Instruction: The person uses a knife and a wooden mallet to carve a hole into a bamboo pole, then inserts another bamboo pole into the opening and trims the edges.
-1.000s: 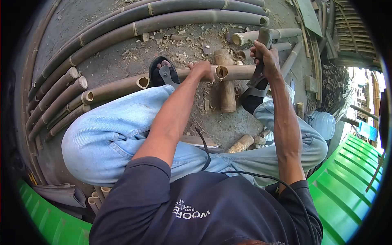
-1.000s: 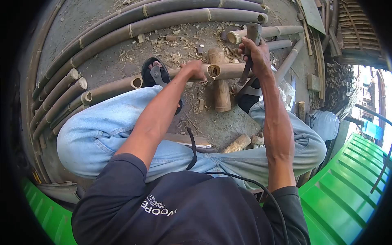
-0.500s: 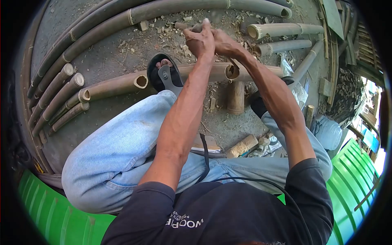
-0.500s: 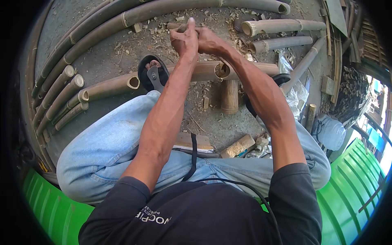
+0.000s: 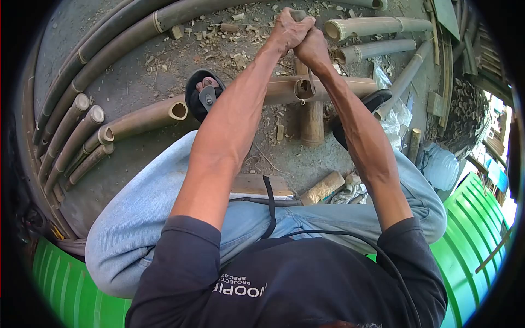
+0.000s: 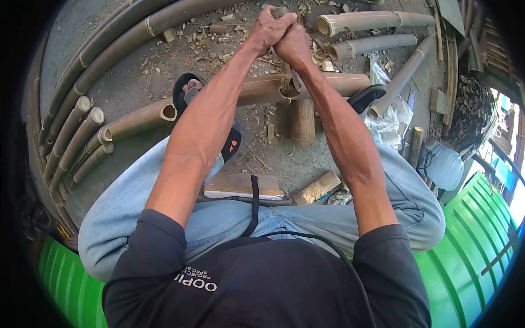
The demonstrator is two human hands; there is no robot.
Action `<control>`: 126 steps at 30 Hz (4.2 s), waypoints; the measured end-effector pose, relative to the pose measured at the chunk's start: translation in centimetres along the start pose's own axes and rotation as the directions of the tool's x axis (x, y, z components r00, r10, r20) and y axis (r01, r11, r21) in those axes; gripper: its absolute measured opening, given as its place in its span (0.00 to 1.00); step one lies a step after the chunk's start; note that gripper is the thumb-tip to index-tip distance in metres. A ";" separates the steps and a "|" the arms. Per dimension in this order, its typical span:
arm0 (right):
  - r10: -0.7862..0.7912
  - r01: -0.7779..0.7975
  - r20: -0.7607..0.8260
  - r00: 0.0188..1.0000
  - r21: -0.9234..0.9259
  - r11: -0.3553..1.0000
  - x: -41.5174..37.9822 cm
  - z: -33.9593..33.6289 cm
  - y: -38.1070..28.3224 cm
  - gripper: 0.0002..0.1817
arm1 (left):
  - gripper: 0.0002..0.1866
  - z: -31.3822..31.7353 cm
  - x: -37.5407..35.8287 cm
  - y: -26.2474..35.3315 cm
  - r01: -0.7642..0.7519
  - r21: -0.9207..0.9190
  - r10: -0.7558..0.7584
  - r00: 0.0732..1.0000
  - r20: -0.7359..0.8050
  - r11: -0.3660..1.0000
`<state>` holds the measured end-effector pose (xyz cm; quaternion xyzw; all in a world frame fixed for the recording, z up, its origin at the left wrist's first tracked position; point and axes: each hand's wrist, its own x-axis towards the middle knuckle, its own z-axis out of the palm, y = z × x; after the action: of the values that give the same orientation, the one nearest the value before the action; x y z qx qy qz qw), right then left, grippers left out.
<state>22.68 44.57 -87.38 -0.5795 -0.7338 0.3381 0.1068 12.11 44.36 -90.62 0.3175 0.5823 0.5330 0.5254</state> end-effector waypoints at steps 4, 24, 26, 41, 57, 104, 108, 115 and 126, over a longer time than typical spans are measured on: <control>0.093 -0.083 -0.191 0.977 0.058 0.995 -2.2 -1.7 -1.3 0.22 | 0.29 2.5 1.6 -0.6 -0.157 0.242 0.129 0.984 0.125 0.957; -0.323 0.223 0.445 0.835 0.264 0.939 1.2 0.5 -0.7 0.19 | 0.19 -0.7 -7.4 3.7 0.106 0.123 0.019 0.676 -0.737 0.987; -0.371 0.278 0.593 0.715 0.245 0.929 1.3 1.3 -0.5 0.19 | 0.20 -1.1 -7.0 3.2 0.079 0.119 0.024 0.727 -0.686 0.990; 0.008 -0.043 0.080 0.997 0.453 0.890 -3.8 -4.1 0.5 0.13 | 0.22 3.4 -3.7 6.0 -0.135 0.256 0.156 0.986 -0.062 0.957; 0.219 0.129 -0.402 0.889 0.678 0.724 -8.6 -3.7 3.2 0.17 | 0.28 9.0 -4.4 5.5 -0.451 0.230 0.303 0.824 0.479 0.862; -0.515 0.337 0.486 0.706 0.409 0.848 -4.6 2.8 -1.2 0.12 | 0.24 -1.7 -13.5 2.3 -0.033 0.273 0.225 0.662 -0.714 0.962; -0.292 0.141 0.475 0.830 0.327 0.934 -1.5 -0.7 -2.2 0.14 | 0.19 -1.4 -7.5 1.5 -0.171 0.091 0.193 0.810 -0.554 0.981; 0.209 -0.078 -0.278 0.938 0.416 0.906 -5.0 -2.6 0.5 0.15 | 0.19 4.2 -2.8 5.2 -0.151 0.070 0.126 0.952 0.278 0.986; 0.540 -0.080 -0.277 0.795 0.835 0.545 -6.8 -3.0 3.3 0.16 | 0.29 10.6 -1.3 5.2 -0.256 0.409 -0.046 0.800 0.599 0.876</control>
<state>28.98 39.75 -85.64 -0.6633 -0.3320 0.4744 0.4741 21.53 47.39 -83.99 0.6176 0.4814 0.2790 0.5558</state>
